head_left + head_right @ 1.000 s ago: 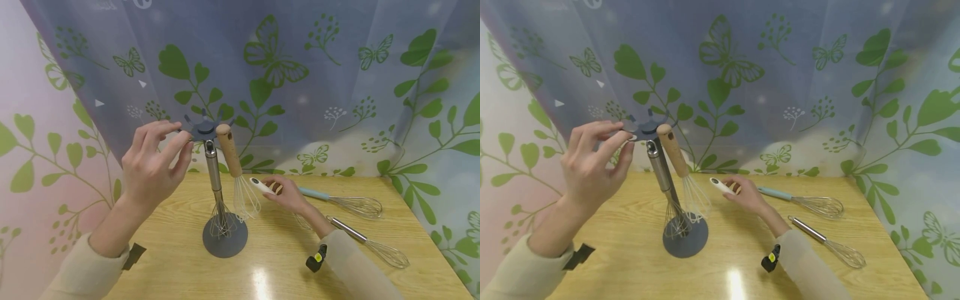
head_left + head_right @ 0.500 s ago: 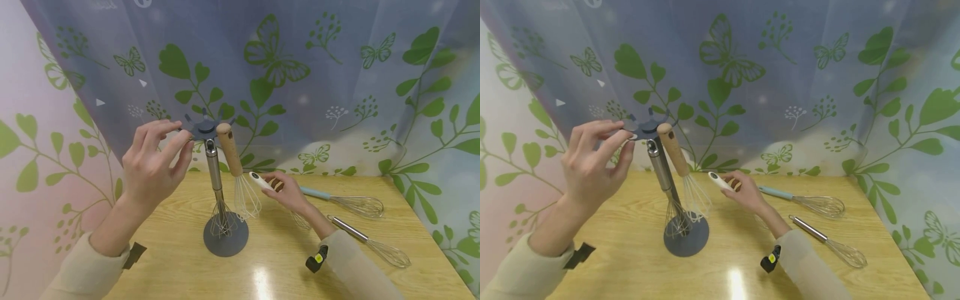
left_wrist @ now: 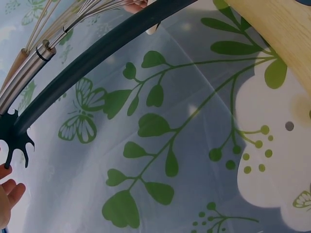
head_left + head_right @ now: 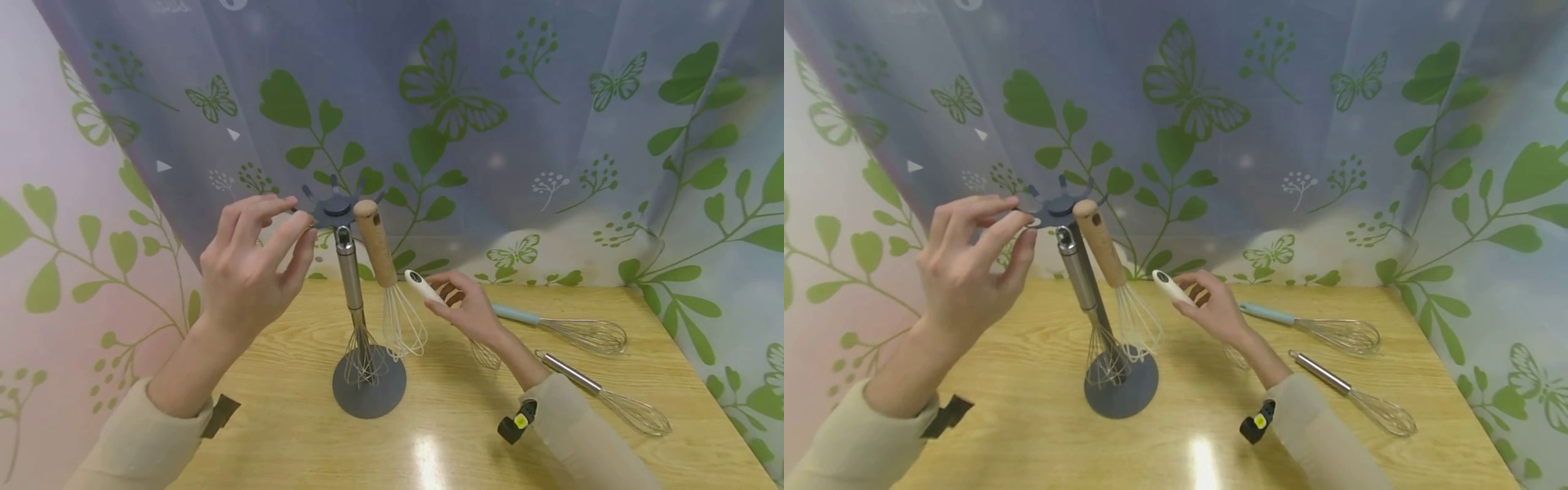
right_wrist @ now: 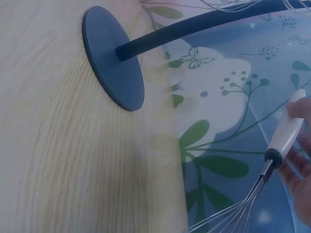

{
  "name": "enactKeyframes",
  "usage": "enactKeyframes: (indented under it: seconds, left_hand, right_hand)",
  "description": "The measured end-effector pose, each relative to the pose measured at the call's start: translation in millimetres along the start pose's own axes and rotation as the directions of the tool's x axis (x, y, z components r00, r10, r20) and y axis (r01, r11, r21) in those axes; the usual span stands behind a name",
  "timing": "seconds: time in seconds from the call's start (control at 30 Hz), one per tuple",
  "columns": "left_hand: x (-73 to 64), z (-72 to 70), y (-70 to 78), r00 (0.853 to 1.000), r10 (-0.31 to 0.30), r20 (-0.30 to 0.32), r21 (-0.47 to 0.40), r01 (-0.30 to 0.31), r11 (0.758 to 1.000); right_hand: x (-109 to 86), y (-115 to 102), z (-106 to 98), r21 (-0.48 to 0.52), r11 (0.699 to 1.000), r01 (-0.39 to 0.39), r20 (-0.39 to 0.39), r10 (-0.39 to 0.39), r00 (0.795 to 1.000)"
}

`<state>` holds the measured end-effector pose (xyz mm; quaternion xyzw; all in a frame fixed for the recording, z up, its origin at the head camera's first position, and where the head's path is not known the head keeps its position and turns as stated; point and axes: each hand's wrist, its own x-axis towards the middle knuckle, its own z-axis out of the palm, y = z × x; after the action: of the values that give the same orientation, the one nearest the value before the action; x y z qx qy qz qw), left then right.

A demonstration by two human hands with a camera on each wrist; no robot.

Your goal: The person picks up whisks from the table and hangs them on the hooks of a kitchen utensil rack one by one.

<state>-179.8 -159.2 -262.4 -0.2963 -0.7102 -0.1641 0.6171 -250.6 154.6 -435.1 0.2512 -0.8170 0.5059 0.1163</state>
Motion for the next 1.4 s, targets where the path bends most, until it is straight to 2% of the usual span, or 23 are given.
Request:
enactKeyframes:
  seconds: [0.2,0.8,1.17,1.4]
  left_hand:
    - [0.2,0.0,-0.3,1.000,-0.003,0.000,-0.001,0.003,1.000]
    - [0.6,-0.7,0.5,1.000,-0.003,0.013,0.002,0.003,1.000]
    - [0.4,-0.5,0.0,1.000,-0.006,0.006,0.004,0.006,1.000]
    - [0.7,-0.8,0.8,1.000,-0.003,0.009,0.006,0.003,1.000]
  right_hand:
    - [1.9,-4.3,-0.2,0.018,0.998,0.057,-0.023,-0.056,0.998]
    - [5.9,-25.0,0.5,0.065,0.992,0.107,-0.065,-0.103,0.993]
    - [7.8,-37.9,0.9,0.127,0.974,0.190,-0.109,-0.176,0.978]
    - [10.4,-47.0,0.9,0.153,0.965,0.213,-0.125,-0.195,0.973]
